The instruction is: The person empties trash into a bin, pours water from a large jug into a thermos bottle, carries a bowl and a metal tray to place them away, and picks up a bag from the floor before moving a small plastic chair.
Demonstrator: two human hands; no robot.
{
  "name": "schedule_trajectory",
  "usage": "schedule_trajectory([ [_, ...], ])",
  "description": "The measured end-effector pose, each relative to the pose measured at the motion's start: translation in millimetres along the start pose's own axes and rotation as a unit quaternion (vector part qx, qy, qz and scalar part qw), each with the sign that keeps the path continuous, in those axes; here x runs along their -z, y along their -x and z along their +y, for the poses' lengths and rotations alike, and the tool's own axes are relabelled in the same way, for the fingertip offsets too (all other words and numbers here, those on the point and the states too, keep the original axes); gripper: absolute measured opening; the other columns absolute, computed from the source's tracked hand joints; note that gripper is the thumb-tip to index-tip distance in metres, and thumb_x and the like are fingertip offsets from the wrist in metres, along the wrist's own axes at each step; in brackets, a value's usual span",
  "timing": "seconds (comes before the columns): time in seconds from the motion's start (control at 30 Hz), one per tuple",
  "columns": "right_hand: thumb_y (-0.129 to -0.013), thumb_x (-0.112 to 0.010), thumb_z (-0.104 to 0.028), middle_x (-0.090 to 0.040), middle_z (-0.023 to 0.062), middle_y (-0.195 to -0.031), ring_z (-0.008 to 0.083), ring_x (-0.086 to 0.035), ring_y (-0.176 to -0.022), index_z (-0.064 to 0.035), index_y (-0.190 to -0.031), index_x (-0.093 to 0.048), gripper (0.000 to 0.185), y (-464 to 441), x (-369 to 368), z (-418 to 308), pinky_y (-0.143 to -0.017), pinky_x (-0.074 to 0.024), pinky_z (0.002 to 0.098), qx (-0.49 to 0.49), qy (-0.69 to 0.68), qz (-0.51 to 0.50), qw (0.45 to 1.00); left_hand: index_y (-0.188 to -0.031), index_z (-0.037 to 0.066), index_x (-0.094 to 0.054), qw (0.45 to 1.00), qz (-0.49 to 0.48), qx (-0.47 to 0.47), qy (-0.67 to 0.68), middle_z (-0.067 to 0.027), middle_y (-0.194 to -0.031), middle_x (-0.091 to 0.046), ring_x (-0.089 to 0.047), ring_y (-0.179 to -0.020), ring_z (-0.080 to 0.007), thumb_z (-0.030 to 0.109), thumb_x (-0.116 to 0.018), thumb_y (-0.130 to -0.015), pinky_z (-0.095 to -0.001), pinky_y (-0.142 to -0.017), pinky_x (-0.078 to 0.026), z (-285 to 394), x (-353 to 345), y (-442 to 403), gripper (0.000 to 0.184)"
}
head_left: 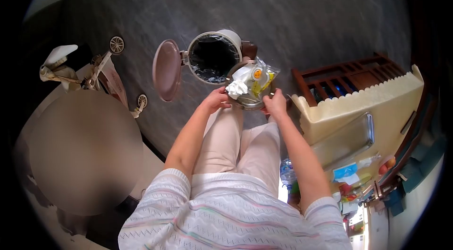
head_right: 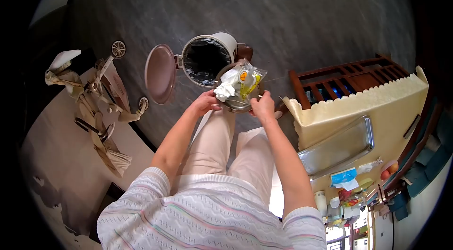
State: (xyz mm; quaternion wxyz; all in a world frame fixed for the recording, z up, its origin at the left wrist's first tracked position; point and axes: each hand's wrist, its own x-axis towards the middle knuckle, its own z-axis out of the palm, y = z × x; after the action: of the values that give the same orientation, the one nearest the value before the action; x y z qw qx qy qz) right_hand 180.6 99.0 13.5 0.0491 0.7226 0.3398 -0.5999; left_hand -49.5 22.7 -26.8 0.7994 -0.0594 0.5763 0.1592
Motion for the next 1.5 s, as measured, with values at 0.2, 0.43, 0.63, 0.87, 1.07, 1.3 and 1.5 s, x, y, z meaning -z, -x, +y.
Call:
schedule_trajectory([
  [0.2, -0.075, -0.052, -0.012, -0.060, 0.0186, -0.071, 0.0234, -0.061, -0.046, 0.0100, -0.100, -0.042, 0.035, -20, -66, -27, -0.039, -0.0502, 0.0325, -0.043, 0.051, -0.098, 0.993, -0.125, 0.014, -0.040, 0.941, -0.051, -0.080, 0.326, -0.0067, -0.110, -0.055, -0.055, -0.098, -0.0234, 0.003, -0.057, -0.071, -0.0436, -0.076, -0.049, -9, 37, 32, 0.058],
  [0.43, -0.083, -0.055, -0.029, -0.054, 0.0134, -0.087, 0.0216, -0.064, -0.060, 0.0089, -0.109, -0.043, 0.047, -42, -84, -41, -0.041, -0.0508, 0.0304, -0.149, -0.017, -0.286, 0.947, -0.088, 0.009, -0.058, 0.924, 0.179, -0.047, 0.335, -0.0035, -0.082, -0.060, -0.058, -0.073, -0.0164, 0.017, -0.061, -0.078, -0.0312, -0.054, -0.051, -30, 86, 2, 0.013],
  [0.63, -0.082, -0.054, -0.026, -0.053, 0.0143, -0.099, 0.0236, -0.064, -0.063, 0.0048, -0.130, -0.029, 0.062, -21, -39, 24, -0.043, -0.0504, 0.0314, -0.207, -0.065, -0.309, 0.926, -0.084, 0.005, -0.060, 0.881, 0.367, -0.066, 0.289, -0.0059, -0.077, -0.061, -0.057, -0.057, -0.0146, 0.018, -0.071, -0.069, -0.0247, -0.036, -0.044, 21, 76, -21, 0.023],
  [0.87, -0.086, -0.050, -0.020, -0.054, 0.0142, -0.100, 0.0240, -0.065, -0.071, 0.0020, -0.122, -0.039, 0.044, 20, 0, 66, -0.050, -0.0530, 0.0309, -0.278, -0.105, -0.273, 0.915, -0.088, 0.008, -0.062, 0.857, 0.502, -0.078, 0.089, -0.0027, -0.077, -0.062, -0.055, -0.054, -0.0116, 0.023, -0.073, -0.066, -0.0221, -0.033, -0.036, 39, 75, -30, 0.029],
  [1.07, -0.087, -0.049, -0.020, -0.055, 0.0125, -0.098, 0.0234, -0.065, -0.073, 0.0017, -0.120, -0.040, 0.040, 32, 3, 65, -0.048, -0.0505, 0.0287, -0.269, -0.128, -0.260, 0.919, -0.098, 0.005, -0.057, 0.858, 0.488, -0.152, 0.044, -0.0040, -0.083, -0.061, -0.056, -0.057, -0.0127, 0.019, -0.073, -0.063, -0.0219, -0.032, -0.034, 56, 42, 20, 0.041],
  [1.3, -0.088, -0.048, -0.020, -0.055, 0.0125, -0.099, 0.0231, -0.065, -0.073, 0.0012, -0.121, -0.041, 0.040, 37, -2, 60, -0.049, -0.0501, 0.0286, -0.250, -0.155, -0.269, 0.917, -0.105, 0.006, -0.050, 0.872, 0.465, -0.151, 0.009, -0.0041, -0.085, -0.059, -0.054, -0.058, -0.0127, 0.017, -0.073, -0.063, -0.0241, -0.032, -0.032, 49, 43, 46, 0.050],
  [1.5, -0.087, -0.048, -0.021, -0.056, 0.0090, -0.094, 0.0201, -0.064, -0.068, -0.0004, -0.122, -0.041, 0.041, 39, 2, 71, -0.045, -0.0509, 0.0291, -0.239, -0.166, -0.237, 0.927, -0.097, 0.004, -0.049, 0.866, 0.478, -0.147, -0.012, -0.0054, -0.079, -0.056, -0.052, -0.054, -0.0160, 0.021, -0.075, -0.062, -0.0271, -0.034, -0.033, 50, 45, 49, 0.047],
])
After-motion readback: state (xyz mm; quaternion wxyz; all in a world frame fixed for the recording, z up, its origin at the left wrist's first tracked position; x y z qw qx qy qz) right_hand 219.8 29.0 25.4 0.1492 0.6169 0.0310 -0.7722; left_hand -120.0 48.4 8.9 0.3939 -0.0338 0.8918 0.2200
